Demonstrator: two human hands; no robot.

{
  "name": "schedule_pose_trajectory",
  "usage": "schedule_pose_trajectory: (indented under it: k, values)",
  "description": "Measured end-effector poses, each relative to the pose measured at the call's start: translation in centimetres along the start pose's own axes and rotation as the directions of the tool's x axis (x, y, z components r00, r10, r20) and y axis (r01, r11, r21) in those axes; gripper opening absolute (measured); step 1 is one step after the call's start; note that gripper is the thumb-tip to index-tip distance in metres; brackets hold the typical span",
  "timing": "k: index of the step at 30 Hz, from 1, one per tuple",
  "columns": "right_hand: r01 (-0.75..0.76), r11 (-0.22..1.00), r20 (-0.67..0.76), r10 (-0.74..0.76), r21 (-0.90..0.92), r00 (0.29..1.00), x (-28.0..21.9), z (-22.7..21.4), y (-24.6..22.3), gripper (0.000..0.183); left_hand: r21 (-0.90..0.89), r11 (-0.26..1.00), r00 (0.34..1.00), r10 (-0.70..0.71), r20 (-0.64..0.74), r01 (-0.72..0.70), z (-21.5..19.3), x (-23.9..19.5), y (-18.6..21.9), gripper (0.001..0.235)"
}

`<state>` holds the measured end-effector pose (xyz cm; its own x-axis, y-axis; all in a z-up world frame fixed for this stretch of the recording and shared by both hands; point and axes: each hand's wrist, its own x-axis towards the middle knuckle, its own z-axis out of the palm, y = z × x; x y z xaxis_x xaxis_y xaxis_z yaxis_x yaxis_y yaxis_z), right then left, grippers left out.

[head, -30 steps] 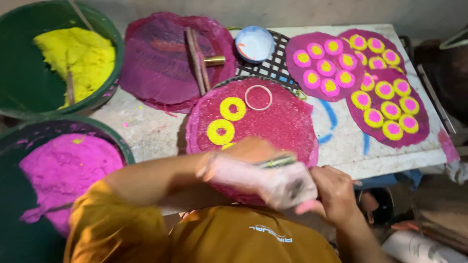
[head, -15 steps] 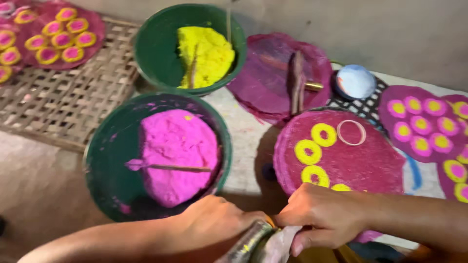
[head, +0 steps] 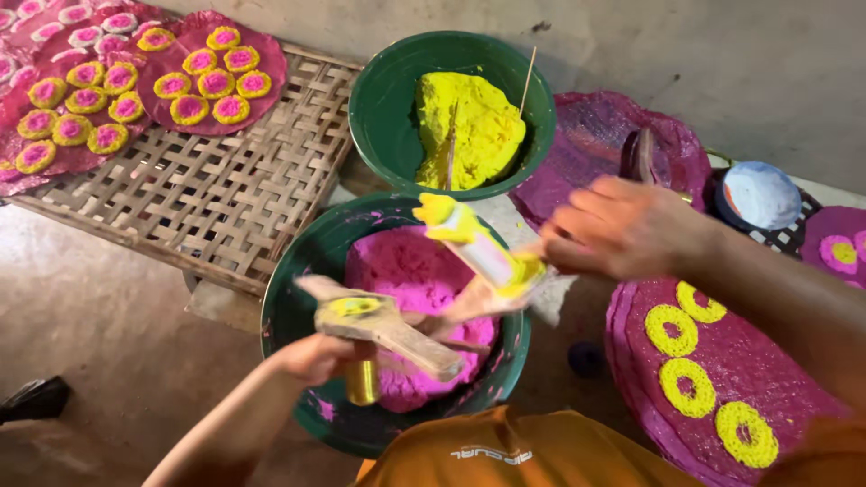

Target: The person uses a wooden handheld mold to press bright pink and yellow dough into patterned circular shapes onto large trays, moving between different basins of material.

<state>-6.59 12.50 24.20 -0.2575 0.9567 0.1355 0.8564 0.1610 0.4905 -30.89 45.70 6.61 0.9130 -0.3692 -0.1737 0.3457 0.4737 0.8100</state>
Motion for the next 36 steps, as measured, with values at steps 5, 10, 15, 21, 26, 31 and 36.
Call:
schedule_pose_trajectory:
  k: [5,10,15,21,26,31,36]
  values:
    - [-0.222,0.974,-0.383,0.191,-0.037,0.904,6.5,7.5,5.0,0.035,-0.215,0.936,0.954,0.246,-0.172,-0.28,-0.4,7.1,-3.0,0.035]
    - [-0.669,0.434,0.17,0.75,0.603,0.639,11.7,23.5,6.6,0.034,0.218,0.888,0.696,0.454,-0.557,-0.405,-4.8,9.4,-1.6,0.02]
    - [-0.897,0.346,0.596,0.671,0.275,0.442,11.9,39.1,6.4,0.029,0.293,0.871,0.605,0.486,-0.631,-0.394,-7.2,7.9,-2.8,0.019]
    - [-0.996,-0.082,0.546,0.837,0.044,-0.044,7.6,38.9,12.8,0.051,0.312,0.832,0.553,0.542,-0.633,-0.459,-7.4,6.9,-2.8,0.029]
    - [-0.766,0.559,0.632,0.476,0.319,0.611,6.2,33.0,16.7,0.031,0.24,0.866,0.564,0.473,-0.677,-0.439,-6.9,6.9,-2.0,0.027]
    - [-0.661,0.734,0.669,0.412,0.159,0.618,7.6,32.5,12.6,0.052,0.279,0.848,0.546,0.509,-0.665,-0.451,-7.1,5.9,-2.5,0.026]
    - [-0.645,0.724,0.709,0.32,0.245,0.628,7.0,33.3,9.0,0.057,0.332,0.847,0.537,0.522,-0.662,-0.415,-8.0,5.4,-2.2,0.022]
